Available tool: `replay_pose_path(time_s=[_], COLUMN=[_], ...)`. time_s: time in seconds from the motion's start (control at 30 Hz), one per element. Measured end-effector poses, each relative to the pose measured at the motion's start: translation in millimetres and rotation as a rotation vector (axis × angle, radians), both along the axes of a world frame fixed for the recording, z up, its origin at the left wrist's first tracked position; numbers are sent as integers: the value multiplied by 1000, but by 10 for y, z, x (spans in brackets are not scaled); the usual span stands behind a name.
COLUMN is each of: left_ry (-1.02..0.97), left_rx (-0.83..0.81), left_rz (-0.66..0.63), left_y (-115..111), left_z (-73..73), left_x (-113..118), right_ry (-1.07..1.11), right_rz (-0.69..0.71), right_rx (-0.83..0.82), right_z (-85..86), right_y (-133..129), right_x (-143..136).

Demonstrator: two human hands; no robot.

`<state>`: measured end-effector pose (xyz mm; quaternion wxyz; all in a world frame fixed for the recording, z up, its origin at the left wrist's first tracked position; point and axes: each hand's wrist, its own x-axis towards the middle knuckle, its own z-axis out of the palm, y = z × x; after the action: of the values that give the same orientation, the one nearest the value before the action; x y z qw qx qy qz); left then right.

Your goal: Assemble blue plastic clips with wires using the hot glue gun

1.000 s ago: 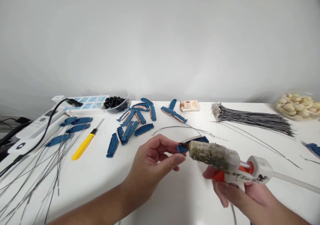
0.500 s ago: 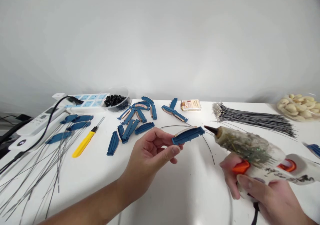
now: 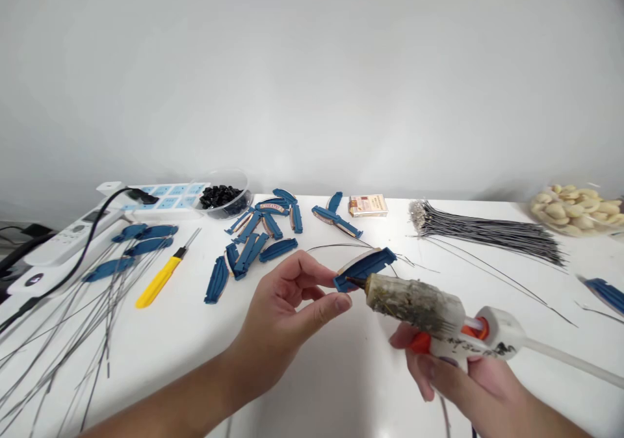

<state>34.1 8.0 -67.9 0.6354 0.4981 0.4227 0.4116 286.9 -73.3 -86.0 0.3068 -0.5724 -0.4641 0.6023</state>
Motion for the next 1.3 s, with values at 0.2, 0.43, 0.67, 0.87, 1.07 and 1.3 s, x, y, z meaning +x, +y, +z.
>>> replay_pose_path(time_s=[0.2, 0.43, 0.67, 0.87, 1.07, 1.3], left_ry=[-32, -54, -43, 5, 4, 28], left_rx=[-70, -60, -21, 27, 49, 97], left_rz=[-55, -90, -78, -78, -72, -52], left_y=[-6, -27, -36, -26, -32, -35], left_z=[35, 37, 47, 59, 57, 85], left_x=[21, 11, 20, 22, 22, 60], right_ry=[16, 11, -54, -40, -54, -53], right_rz=[-8, 9, 25, 53, 54, 55], right_rx=[-45, -60, -48, -17, -41, -39], right_z=[85, 125, 56, 44, 66, 55], right_y=[14, 17, -8, 2, 10, -7], right_x=[-59, -63, -9, 18, 17, 36])
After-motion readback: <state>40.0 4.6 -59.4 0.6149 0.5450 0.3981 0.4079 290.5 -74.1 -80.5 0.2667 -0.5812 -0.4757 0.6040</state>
